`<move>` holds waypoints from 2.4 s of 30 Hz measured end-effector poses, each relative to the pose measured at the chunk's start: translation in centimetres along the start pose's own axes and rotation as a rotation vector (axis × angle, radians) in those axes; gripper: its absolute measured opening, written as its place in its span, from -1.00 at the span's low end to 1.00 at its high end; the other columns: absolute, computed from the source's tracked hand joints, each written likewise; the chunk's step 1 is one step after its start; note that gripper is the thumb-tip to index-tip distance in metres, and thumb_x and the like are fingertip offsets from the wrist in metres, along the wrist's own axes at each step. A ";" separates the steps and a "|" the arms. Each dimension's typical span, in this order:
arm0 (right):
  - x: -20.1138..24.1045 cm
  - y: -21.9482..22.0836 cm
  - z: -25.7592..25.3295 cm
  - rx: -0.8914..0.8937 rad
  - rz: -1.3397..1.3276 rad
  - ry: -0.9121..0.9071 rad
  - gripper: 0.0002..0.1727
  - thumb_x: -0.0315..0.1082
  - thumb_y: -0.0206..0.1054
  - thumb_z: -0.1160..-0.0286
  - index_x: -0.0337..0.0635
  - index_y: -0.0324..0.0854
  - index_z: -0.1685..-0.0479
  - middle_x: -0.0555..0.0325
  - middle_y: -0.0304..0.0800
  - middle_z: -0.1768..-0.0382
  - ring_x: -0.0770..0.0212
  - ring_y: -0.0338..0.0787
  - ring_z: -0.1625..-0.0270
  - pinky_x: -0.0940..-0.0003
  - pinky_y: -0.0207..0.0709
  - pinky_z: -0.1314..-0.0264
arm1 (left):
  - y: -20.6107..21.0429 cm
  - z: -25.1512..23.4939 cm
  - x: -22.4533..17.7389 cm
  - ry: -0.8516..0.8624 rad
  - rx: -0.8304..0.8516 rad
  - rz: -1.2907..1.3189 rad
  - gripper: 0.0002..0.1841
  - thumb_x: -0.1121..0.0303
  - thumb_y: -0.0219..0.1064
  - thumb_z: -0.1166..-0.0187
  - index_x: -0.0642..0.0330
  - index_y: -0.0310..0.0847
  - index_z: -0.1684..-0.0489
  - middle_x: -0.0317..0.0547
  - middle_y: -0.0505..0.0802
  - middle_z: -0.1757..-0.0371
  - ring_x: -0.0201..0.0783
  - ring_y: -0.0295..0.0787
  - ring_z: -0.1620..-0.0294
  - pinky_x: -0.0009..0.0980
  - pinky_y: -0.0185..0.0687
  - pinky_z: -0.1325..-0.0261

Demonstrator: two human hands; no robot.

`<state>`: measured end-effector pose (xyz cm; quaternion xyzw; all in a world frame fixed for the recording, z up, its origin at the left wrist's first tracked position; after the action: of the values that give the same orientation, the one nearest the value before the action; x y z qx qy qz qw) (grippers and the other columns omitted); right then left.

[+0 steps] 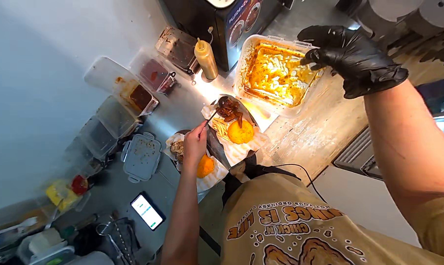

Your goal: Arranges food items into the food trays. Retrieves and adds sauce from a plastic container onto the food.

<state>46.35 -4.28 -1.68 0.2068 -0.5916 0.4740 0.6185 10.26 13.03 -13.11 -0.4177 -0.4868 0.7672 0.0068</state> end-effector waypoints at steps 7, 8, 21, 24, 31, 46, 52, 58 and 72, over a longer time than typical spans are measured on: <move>0.4 0.5 -0.1 0.010 -0.019 -0.031 -0.47 -0.41 0.40 -0.54 -0.03 0.52 -0.53 0.27 0.72 -0.33 0.54 0.74 -0.11 0.61 0.64 -0.04 | 0.2 1.1 0.3 -0.088 -0.018 0.050 -0.62 0.28 0.08 -0.86 0.05 0.65 -0.53 0.15 0.88 0.02 0.00 0.81 0.10 0.07 0.66 -0.08; 0.4 0.7 -0.1 0.017 -0.027 -0.033 -0.47 -0.41 0.40 -0.54 -0.03 0.52 -0.53 0.29 0.72 -0.34 0.54 0.74 -0.12 0.61 0.64 -0.05 | 0.5 1.3 0.3 -0.093 -0.007 0.061 -0.62 0.27 0.08 -0.86 0.04 0.65 -0.52 0.14 0.89 0.01 0.01 0.82 0.09 0.08 0.66 -0.09; 3.4 4.4 -1.1 0.052 0.079 -0.049 -0.45 -0.38 0.50 -0.47 -0.09 0.56 -0.49 0.17 0.77 -0.26 0.55 0.75 -0.12 0.59 0.62 -0.16 | -8.0 4.2 -7.9 0.193 -0.217 0.005 -0.63 0.34 0.09 -0.81 0.09 0.71 -0.43 -0.02 0.90 0.16 -0.30 0.72 0.36 -0.29 0.65 0.25; 4.1 6.2 -1.7 0.028 0.147 -0.051 -0.46 -0.25 0.54 -0.43 -0.08 0.62 -0.44 0.13 0.79 -0.23 0.46 0.77 -0.12 0.43 0.63 -0.22 | -5.8 0.3 -12.2 0.195 -0.093 -0.220 -0.53 0.38 -0.01 -0.82 0.14 0.47 -0.68 0.21 0.88 -0.02 0.14 0.87 0.06 0.16 0.71 -0.04; 4.6 7.6 -2.6 -0.011 0.163 -0.077 -0.44 -0.16 0.58 -0.36 -0.04 0.65 -0.39 0.09 0.81 -0.21 0.31 0.78 -0.18 0.20 0.63 -0.31 | -3.4 0.8 -11.8 0.056 0.119 -0.464 -0.50 0.36 0.03 -0.81 0.13 0.35 -0.74 0.28 0.85 0.00 0.27 0.85 0.00 0.24 0.72 0.01; 6.2 8.1 -3.6 0.008 0.129 -0.154 -0.48 -0.20 0.59 -0.34 -0.06 0.67 -0.33 0.15 0.80 -0.17 0.41 0.75 -0.12 0.35 0.61 -0.26 | -4.3 1.1 -9.5 0.168 0.035 -0.444 -0.46 0.40 0.05 -0.80 0.08 0.27 -0.81 0.24 0.78 0.04 0.23 0.78 -0.05 0.16 0.70 -0.09; 6.7 8.5 -4.2 0.020 0.189 -0.173 -0.50 -0.14 0.58 -0.36 -0.03 0.68 -0.31 0.19 0.80 -0.13 0.43 0.74 -0.10 0.34 0.60 -0.26 | -7.0 -0.9 -11.3 0.213 -0.063 -0.413 -0.46 0.44 0.02 -0.78 0.07 0.32 -0.79 0.24 0.79 0.02 0.20 0.78 -0.05 0.13 0.67 -0.13; 6.7 7.9 -4.6 -0.011 0.165 -0.186 -0.45 -0.14 0.61 -0.32 -0.05 0.67 -0.34 0.16 0.81 -0.20 0.39 0.76 -0.20 0.31 0.61 -0.35 | -7.4 0.5 -9.9 0.342 -0.050 -0.482 -0.49 0.46 0.07 -0.76 0.06 0.44 -0.72 0.22 0.75 0.21 0.20 0.76 0.13 0.11 0.68 0.06; 10.1 11.4 -3.4 0.092 0.534 -0.299 -0.39 0.07 0.51 -0.29 0.24 0.64 -0.43 0.27 0.81 -0.28 0.25 0.75 -0.35 -0.02 0.54 -0.44 | -8.9 -2.9 -12.3 0.346 0.137 -0.804 -0.66 0.43 0.05 -0.74 0.24 0.68 -0.30 0.28 0.84 0.10 0.29 0.85 0.04 0.25 0.69 0.09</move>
<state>37.19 7.22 3.55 0.1391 -0.6875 0.6103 0.3681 16.63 14.71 0.84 -0.3159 -0.5502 0.6529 0.4138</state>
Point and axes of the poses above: each hand's wrist, its own z-axis away from the middle knuckle, its own y-axis out of the palm, x = y × z, the point moved 7 cm from there along -z, towards the middle knuckle
